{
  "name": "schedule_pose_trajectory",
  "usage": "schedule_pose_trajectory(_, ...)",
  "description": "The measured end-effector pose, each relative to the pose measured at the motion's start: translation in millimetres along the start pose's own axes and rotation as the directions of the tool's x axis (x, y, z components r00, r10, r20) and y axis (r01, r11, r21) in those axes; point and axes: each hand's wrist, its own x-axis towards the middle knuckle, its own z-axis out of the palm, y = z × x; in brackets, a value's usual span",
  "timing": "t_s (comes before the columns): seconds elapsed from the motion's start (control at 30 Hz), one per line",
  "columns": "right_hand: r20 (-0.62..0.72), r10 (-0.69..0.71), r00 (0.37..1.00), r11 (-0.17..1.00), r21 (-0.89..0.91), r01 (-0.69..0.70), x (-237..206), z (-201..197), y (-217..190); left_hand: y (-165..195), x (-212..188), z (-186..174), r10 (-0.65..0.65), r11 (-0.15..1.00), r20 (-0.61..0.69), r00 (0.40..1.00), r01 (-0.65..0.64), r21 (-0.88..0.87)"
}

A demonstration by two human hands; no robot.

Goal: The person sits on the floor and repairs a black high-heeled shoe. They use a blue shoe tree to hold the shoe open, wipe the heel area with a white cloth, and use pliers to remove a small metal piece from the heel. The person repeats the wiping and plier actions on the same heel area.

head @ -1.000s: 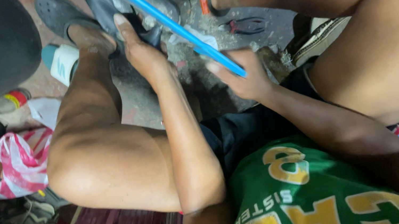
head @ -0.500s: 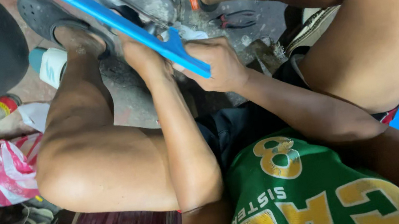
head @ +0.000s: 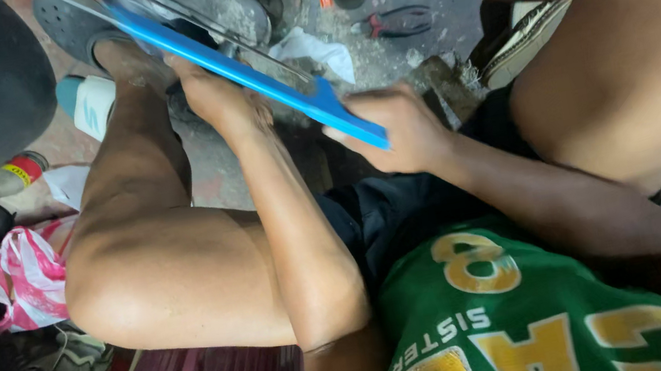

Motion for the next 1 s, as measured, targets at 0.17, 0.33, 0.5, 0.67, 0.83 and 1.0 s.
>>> schedule_pose_trajectory(0.17, -0.050, -0.073, 0.996, 0.996, -0.045, 0.070, 11.4, 6.0, 12.0, 5.3, -7.0, 1.7, -0.048, 0.992, 0.116, 0.992, 0.033, 0.123)
schedule_pose_trajectory(0.33, -0.016, -0.164, 0.986, 0.986, -0.022, 0.164, 35.5, 23.2, 22.6, 19.9, -9.6, 3.0, -0.087, 0.987, 0.147, 0.985, 0.065, 0.149)
schedule_pose_trajectory(0.5, -0.023, 0.046, 0.999, 0.997, 0.057, -0.044, -0.8, 8.7, -3.6, 22.2, -4.1, 3.1, -0.216, 0.971, 0.050, 0.975, 0.209, 0.120)
schedule_pose_trajectory(0.67, -0.065, -0.036, 0.997, 0.994, -0.103, 0.030, 16.2, 19.7, 14.7, 20.3, -4.5, -0.3, -0.196, 0.953, 0.094, 0.976, 0.167, 0.254)
schedule_pose_trajectory(0.83, -0.056, -0.342, 0.938, 0.921, -0.216, 0.323, 35.3, 33.9, 35.5, 29.6, -5.8, -1.8, -0.091, 0.954, 0.296, 0.951, -0.002, 0.298)
schedule_pose_trajectory(1.0, -0.053, -0.284, 0.957, 0.953, -0.130, 0.275, 33.8, 26.6, 20.7, 31.7, -0.3, 2.0, -0.207, 0.926, 0.112, 0.972, 0.158, 0.344)
